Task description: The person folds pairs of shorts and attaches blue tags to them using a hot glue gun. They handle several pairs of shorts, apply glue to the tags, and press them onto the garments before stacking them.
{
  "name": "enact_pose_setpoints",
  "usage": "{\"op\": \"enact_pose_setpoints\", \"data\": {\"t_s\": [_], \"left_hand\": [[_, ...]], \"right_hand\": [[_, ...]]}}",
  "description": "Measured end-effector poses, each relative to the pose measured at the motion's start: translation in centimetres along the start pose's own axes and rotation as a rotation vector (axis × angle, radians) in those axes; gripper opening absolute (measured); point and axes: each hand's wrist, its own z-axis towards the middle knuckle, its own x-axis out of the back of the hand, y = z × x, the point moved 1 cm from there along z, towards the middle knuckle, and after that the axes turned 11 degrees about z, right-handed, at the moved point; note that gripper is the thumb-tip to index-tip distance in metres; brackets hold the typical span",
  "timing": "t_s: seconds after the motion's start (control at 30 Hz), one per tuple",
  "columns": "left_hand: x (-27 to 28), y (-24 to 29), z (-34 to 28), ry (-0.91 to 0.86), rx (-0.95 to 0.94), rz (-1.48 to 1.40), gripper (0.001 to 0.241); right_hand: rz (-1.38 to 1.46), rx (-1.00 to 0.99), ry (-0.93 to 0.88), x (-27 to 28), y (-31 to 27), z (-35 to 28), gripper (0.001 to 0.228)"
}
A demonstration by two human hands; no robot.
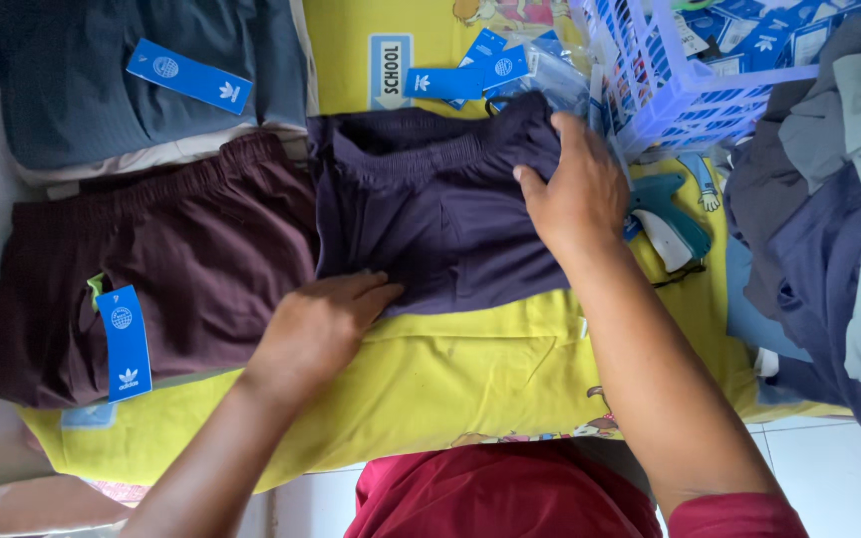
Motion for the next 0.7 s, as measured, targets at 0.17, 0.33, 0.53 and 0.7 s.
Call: {"op": "enact_pose_setpoints", "data": {"t_s": [0.17, 0.33, 0.53, 0.7], "left_hand": [[2.8, -0.3, 1.7, -0.297, 0.11, -0.236, 0.031], [4.0, -0.3, 6.2, -0.122, 0.121, -0.474, 0.034], [-2.8, -0.8, 9.5, -0.265, 0.18, -0.103, 0.068], [-3.0, -1.3, 9.7, -0.439, 0.252, -0.069, 0.099]], "right_hand": [[-0.075, 0.13, 0.175, -0.8, -0.4, -2.1, 0.071], [-0.076, 0.542, 0.409, -0.1, -2.0, -2.9, 0.069], [-0.055, 0.589, -0.081, -3.7, -1.8, -2.7, 0.065], [-0.11, 0.299, -0.388, -4.0, -2.2, -2.3, 0.087]]}}
